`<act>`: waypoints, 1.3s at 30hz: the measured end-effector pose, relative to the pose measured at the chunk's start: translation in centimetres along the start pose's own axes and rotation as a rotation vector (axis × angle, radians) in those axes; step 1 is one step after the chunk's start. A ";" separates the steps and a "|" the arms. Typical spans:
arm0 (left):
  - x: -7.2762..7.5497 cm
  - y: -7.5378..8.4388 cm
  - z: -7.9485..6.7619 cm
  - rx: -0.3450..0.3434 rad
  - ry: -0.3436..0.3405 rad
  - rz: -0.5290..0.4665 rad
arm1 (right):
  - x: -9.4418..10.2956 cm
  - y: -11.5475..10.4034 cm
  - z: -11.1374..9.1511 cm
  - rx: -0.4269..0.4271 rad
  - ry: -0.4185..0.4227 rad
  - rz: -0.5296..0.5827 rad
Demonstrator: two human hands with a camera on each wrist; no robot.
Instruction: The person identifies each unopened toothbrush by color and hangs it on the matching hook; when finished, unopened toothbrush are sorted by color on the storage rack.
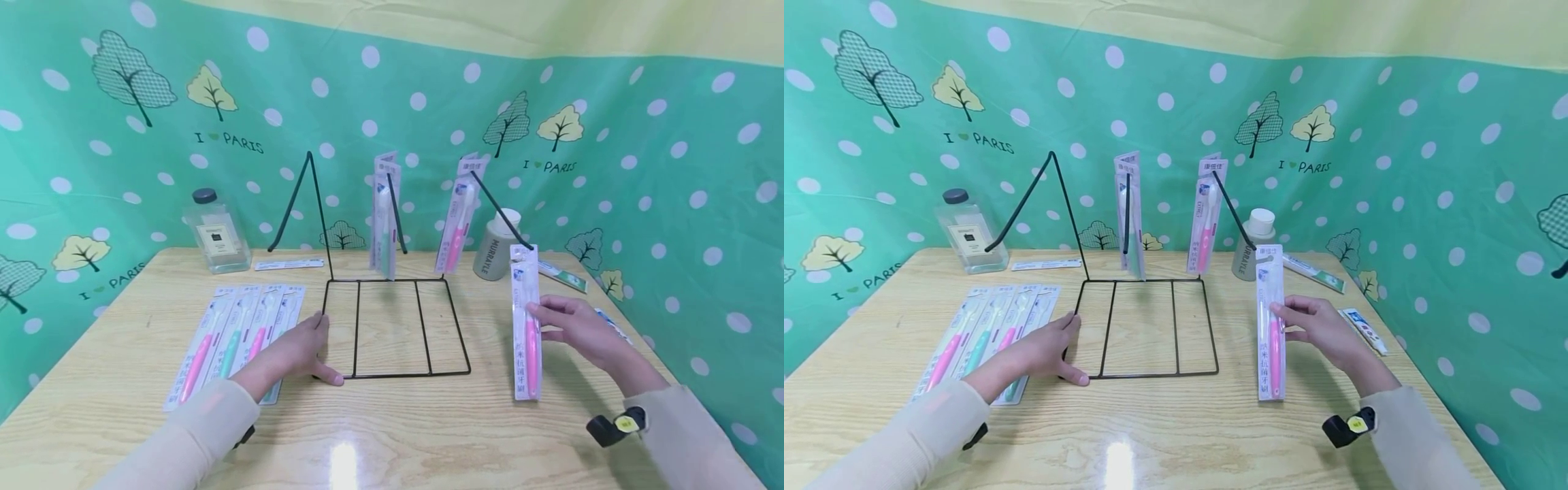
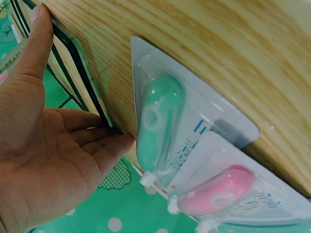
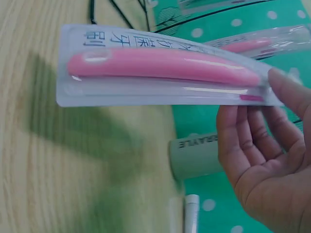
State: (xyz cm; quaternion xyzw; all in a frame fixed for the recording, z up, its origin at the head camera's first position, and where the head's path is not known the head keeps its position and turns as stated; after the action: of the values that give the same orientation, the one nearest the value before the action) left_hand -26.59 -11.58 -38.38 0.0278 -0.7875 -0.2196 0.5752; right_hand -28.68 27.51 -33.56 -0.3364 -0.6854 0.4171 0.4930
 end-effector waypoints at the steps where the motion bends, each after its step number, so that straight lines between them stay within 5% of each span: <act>1: 0.0 0.0 0.0 -0.002 0.001 -0.001 | 0.1 -0.4 -0.3 0.020 0.000 0.002; 8: 0.0 0.0 0.0 -0.011 0.001 0.011 | 0.9 -3.8 -2.4 0.211 -0.018 0.083; 15: 0.1 -0.1 0.1 -0.016 0.006 0.024 | -0.1 -7.8 -4.2 0.522 -0.212 0.242; 19: 0.0 -0.2 0.2 -0.015 0.004 0.024 | -0.9 -9.4 -4.9 0.589 -0.270 0.239; 26: -0.1 -0.4 0.4 -0.012 0.003 0.035 | -2.0 -10.9 -5.1 0.585 -0.204 -0.004; 32: 0.0 -0.3 0.2 -0.018 0.007 0.028 | -2.9 -11.3 -4.4 0.562 -0.182 -0.071; 39: -0.1 -0.2 0.1 -0.017 0.005 0.023 | -3.3 -10.8 -2.8 0.436 -0.118 -0.149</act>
State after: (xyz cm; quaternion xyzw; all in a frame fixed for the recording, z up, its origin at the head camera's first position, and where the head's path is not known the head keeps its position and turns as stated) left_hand -26.72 -11.67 -38.62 0.0146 -0.7846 -0.2197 0.5796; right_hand -25.61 20.72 -24.62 -0.1456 -0.6294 0.5368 0.5426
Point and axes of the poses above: each hand's wrist, its own z-axis towards the middle knuckle, its own x-axis out of the back of the hand, y = z × x, the point moved 9 cm from there along z, towards the middle knuckle, and after that the axes turned 2 degrees about -z, right-handed, at the moved point
